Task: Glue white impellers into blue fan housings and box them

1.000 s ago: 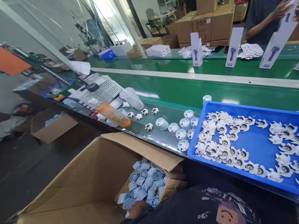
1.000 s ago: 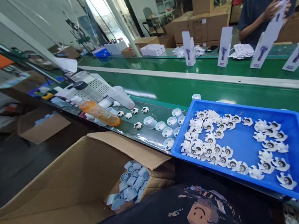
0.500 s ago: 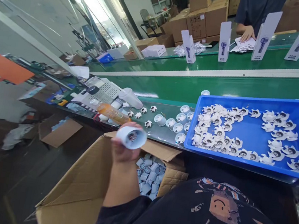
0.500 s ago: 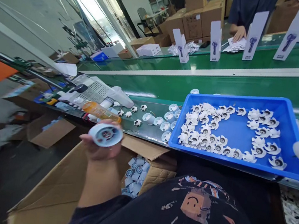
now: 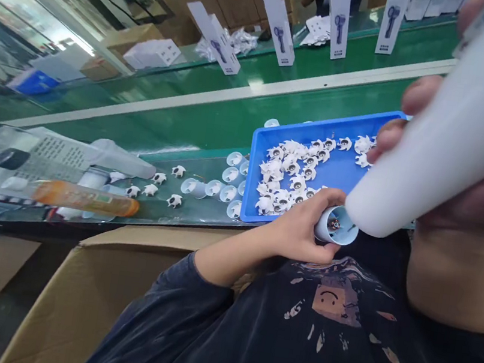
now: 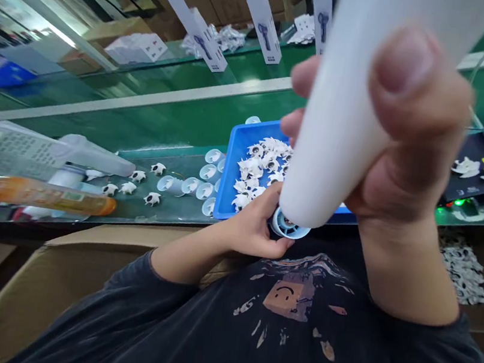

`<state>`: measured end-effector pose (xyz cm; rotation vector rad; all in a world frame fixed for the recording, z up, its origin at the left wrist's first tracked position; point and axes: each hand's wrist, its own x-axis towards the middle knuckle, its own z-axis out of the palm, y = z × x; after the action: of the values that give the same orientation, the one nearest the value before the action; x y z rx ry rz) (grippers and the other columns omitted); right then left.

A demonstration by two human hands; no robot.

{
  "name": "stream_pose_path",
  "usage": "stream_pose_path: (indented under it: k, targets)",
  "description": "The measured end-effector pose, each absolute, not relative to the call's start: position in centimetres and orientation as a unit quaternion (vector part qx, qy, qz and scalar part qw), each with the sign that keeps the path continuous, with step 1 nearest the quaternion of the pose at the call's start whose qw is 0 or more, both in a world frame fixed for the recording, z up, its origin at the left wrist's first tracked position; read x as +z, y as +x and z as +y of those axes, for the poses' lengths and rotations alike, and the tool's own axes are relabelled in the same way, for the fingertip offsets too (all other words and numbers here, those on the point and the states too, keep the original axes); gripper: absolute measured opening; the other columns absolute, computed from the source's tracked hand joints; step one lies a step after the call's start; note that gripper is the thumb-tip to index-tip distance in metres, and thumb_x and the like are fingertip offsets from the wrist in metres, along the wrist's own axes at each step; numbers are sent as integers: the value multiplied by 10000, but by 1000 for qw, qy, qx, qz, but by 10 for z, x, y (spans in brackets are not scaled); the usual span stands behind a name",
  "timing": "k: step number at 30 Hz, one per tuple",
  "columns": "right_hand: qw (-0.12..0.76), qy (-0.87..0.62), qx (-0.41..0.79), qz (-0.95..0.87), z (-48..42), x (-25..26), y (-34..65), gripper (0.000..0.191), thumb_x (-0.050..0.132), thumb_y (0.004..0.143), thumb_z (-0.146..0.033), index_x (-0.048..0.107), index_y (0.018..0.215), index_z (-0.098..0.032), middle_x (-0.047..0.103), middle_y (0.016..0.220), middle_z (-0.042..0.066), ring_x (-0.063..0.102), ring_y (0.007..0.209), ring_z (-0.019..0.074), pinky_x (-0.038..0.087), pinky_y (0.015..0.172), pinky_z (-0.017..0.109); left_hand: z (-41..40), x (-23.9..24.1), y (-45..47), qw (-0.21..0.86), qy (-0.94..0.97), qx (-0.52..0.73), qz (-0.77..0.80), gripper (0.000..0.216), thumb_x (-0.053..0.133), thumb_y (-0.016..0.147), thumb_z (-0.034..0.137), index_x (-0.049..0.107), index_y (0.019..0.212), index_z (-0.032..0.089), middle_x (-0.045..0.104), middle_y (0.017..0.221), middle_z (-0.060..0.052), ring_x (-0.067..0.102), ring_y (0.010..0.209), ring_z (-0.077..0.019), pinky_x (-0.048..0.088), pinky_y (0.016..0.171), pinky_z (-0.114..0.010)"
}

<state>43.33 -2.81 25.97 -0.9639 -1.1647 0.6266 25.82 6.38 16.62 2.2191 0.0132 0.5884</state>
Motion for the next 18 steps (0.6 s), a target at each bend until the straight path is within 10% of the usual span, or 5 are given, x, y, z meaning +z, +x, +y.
stream_pose_path:
  k: [5,12,15,18]
  targets:
    - [670,-467,313,-485,-24,265,418,751,487,763,-862,548,897,-125,602,860,-8,678,802,192,579,661,269,52,168,270,413,874,258,14,476,748,777,587,634,999,182,681,957,-61,653,855,-237,556,791,-355]
    - [625,-575,307,-431,-41,290,407,1065,-308,627,-406,621,935,13,547,748,-35,508,1128,276,494,799,355,49,171,272,421,864,277,23,443,711,812,592,654,949,175,675,885,-43,646,789,-212,542,716,-324]
    - [596,-589,326,-438,-36,299,407,893,-195,782,-477,572,921,-42,559,809,-25,572,1107,286,539,783,337,48,172,273,435,862,257,33,436,774,761,556,658,954,183,676,891,-38,648,806,-223,545,737,-330]
    - [534,-599,395,-447,-31,293,423,543,375,870,-723,386,951,-186,578,1077,-27,630,1089,240,591,786,273,51,174,269,464,860,207,45,528,855,694,467,637,1094,201,686,1009,-49,660,898,-253,551,799,-345]
